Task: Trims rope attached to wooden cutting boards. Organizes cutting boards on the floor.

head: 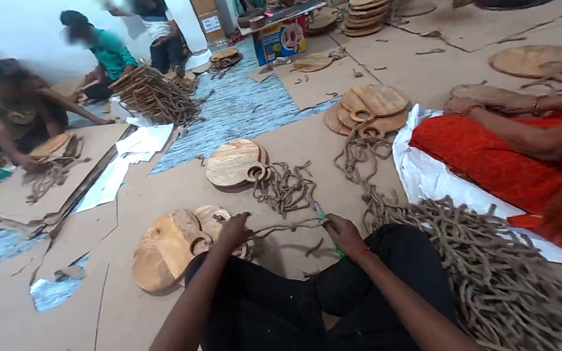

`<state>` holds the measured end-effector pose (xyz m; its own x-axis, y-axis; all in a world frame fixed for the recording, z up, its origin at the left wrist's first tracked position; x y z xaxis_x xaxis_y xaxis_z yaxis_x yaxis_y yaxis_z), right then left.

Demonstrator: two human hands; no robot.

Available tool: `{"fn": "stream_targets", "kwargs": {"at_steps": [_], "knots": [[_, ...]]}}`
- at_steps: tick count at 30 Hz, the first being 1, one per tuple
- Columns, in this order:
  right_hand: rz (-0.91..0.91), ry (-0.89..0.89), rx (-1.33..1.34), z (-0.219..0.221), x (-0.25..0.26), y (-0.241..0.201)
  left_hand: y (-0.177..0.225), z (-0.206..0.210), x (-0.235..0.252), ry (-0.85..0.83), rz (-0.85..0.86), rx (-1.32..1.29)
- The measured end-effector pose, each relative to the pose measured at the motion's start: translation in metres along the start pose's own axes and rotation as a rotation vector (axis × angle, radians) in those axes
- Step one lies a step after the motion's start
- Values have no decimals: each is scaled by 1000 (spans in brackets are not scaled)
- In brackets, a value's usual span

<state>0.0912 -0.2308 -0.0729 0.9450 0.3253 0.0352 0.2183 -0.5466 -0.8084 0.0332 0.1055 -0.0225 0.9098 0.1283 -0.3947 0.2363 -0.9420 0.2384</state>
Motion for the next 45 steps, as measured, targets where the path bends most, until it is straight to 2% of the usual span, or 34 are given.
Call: {"fn": "stream_targets", "kwargs": {"at_steps": [3, 5, 7, 8, 10, 11, 14, 16, 17, 18, 20, 22, 25, 27, 29, 31, 34, 36, 37, 39, 41, 43, 45], "knots": [[55, -59, 90, 9, -14, -5, 96, 42, 0, 51, 396, -102], [145, -63, 196, 10, -30, -6, 130, 75, 2, 15, 507, -74], [355, -75, 367, 9, -55, -10, 136, 96, 12, -43, 487, -21], [519, -92, 523, 10, -73, -17, 134, 98, 17, -64, 469, 4], [914, -106, 954, 20, -114, -53, 128, 96, 23, -84, 453, 75], [1053, -97, 1138, 30, -129, -77, 126, 97, 23, -100, 470, 108], [1246, -19, 1464, 38, -140, -132, 128, 98, 13, -103, 467, 87], [1253, -33, 1464, 36, -131, -149, 126, 87, 12, -91, 403, 71], [1216, -75, 1369, 41, -128, -145, 120, 86, 11, -120, 335, 81], [1117, -146, 1181, 47, -119, -131, 111, 86, 13, -161, 236, 81], [766, -295, 654, 47, -81, -80, 86, 86, 26, -207, 58, 33], [573, -173, 323, 24, -35, -25, 80, 76, 30, -177, 23, -120], [549, 129, 106, -5, 8, 29, 85, 74, 29, -85, 60, -531], [519, 206, -15, -1, 18, 40, 89, 80, 26, -91, 40, -737], [468, 137, -152, 13, 19, 46, 90, 81, 28, -45, -15, -839], [437, -16, -271, 33, 17, 47, 79, 74, 29, 84, -82, -909], [401, -99, -412, 46, 22, 53, 66, 60, 28, 278, -166, -1025], [465, -71, -381, 45, 24, 62, 63, 55, 26, 393, -176, -1097], [504, 0, -288, 43, 27, 69, 62, 53, 26, 440, -179, -1125], [570, 217, 49, 34, 27, 75, 61, 51, 26, 475, -174, -1147], [647, 310, 414, 24, 17, 61, 62, 51, 25, 470, -152, -1146], [681, 240, 651, 20, 1, 38, 66, 46, 23, 472, -122, -1138], [636, 77, 714, 26, -18, 18, 68, 38, 21, 525, -80, -1122]]}}
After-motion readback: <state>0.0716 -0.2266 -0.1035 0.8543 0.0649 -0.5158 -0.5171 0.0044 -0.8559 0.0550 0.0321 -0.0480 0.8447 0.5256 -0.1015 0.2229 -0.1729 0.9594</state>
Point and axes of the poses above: each hand's wrist, its own x-axis towards the middle knuckle, its own z-axis out of the palm, y = z × x, the point moved 4 cm from there along x, towards the middle knuckle, and after that the axes turned 5 degrees about y, right-handed, at the moved point
